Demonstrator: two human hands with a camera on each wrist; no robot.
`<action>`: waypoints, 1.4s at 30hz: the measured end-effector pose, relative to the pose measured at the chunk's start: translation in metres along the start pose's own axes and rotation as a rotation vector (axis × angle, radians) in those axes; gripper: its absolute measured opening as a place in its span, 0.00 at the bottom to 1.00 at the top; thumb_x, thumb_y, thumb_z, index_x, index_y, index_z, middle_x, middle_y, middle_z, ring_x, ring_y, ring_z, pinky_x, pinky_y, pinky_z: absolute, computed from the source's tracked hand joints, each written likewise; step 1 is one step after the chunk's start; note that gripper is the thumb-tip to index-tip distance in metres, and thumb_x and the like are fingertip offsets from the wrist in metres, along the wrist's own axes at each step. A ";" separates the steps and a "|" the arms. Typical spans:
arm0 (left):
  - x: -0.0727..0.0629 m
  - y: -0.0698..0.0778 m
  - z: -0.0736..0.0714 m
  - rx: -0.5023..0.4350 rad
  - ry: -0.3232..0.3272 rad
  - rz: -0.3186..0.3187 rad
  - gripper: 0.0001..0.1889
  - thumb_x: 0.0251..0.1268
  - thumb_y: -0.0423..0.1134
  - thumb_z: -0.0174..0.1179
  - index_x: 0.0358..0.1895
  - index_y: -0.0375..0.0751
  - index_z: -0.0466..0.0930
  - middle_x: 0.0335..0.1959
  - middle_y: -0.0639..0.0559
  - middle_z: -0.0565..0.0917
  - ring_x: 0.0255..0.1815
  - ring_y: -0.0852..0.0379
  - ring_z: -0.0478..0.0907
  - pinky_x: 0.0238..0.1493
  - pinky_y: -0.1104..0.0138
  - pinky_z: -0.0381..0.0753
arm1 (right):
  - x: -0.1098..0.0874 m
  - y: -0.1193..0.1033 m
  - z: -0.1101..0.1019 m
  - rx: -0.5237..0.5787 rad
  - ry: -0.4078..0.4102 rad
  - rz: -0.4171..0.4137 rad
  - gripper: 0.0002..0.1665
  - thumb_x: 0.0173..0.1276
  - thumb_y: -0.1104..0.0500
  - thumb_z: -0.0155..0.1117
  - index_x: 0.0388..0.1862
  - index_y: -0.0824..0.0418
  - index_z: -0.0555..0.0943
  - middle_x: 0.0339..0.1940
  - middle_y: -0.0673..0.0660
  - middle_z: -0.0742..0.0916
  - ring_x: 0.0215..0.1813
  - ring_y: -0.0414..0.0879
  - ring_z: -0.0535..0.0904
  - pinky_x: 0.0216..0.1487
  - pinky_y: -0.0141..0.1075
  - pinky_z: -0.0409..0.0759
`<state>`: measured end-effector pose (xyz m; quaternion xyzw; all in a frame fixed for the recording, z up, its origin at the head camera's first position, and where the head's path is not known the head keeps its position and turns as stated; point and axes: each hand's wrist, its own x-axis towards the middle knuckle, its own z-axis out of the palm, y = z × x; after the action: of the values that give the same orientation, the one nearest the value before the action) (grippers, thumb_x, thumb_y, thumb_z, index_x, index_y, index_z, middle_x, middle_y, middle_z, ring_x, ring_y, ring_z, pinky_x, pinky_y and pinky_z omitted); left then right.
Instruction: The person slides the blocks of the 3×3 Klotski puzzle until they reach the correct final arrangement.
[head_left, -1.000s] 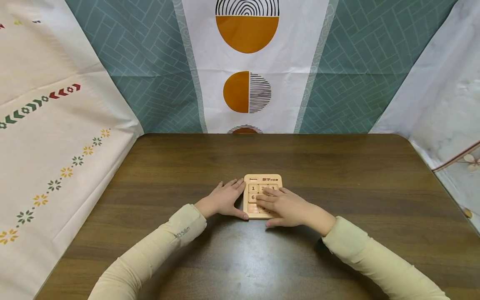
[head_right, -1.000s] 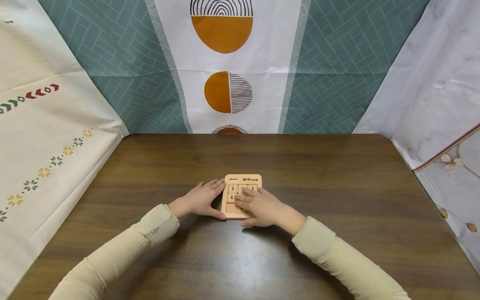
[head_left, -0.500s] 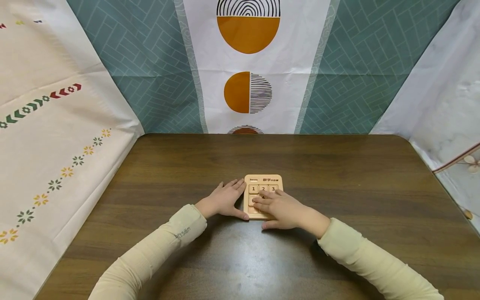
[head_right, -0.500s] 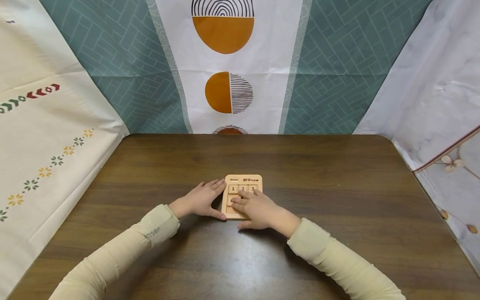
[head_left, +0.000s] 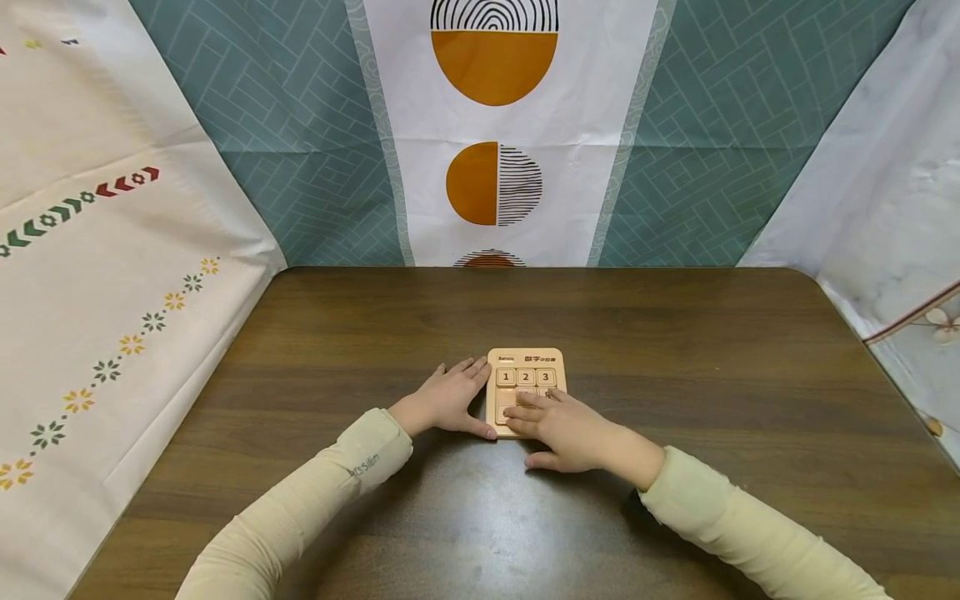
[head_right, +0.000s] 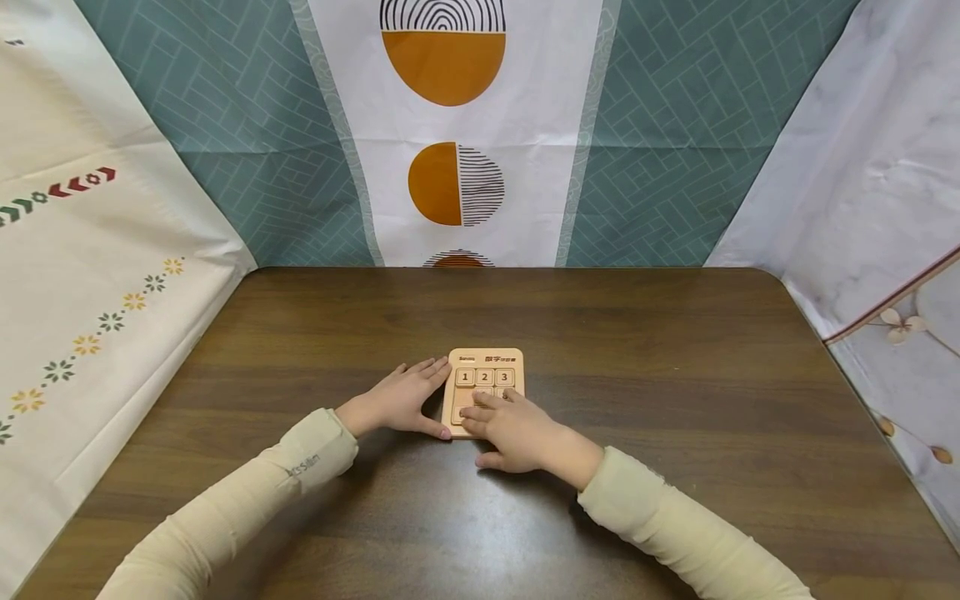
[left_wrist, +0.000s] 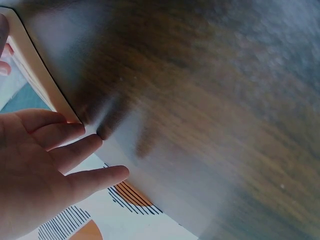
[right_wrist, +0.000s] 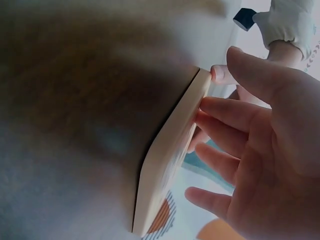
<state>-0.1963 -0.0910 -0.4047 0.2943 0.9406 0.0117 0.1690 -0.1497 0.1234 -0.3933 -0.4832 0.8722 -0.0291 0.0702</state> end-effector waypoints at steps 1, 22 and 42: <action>0.000 0.000 0.000 0.002 0.000 0.001 0.57 0.43 0.71 0.58 0.70 0.34 0.50 0.71 0.42 0.52 0.70 0.44 0.49 0.60 0.42 0.55 | 0.000 -0.001 0.000 0.006 -0.006 0.000 0.33 0.62 0.44 0.59 0.62 0.61 0.72 0.64 0.55 0.72 0.68 0.54 0.60 0.61 0.55 0.58; 0.000 0.002 -0.001 0.004 0.002 -0.006 0.57 0.42 0.71 0.58 0.70 0.35 0.50 0.71 0.42 0.52 0.70 0.44 0.50 0.60 0.42 0.55 | -0.007 0.021 -0.001 0.012 0.042 0.143 0.36 0.60 0.41 0.59 0.60 0.62 0.73 0.61 0.57 0.75 0.68 0.56 0.60 0.58 0.57 0.61; 0.001 0.000 0.000 -0.010 0.008 0.002 0.57 0.43 0.71 0.58 0.70 0.34 0.50 0.71 0.42 0.52 0.70 0.44 0.50 0.59 0.42 0.55 | 0.011 0.012 0.002 0.026 0.012 0.130 0.37 0.61 0.40 0.58 0.63 0.61 0.71 0.64 0.55 0.72 0.68 0.54 0.60 0.58 0.57 0.61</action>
<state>-0.1964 -0.0905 -0.4050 0.2941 0.9409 0.0176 0.1669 -0.1656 0.1203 -0.3977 -0.4246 0.9016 -0.0389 0.0728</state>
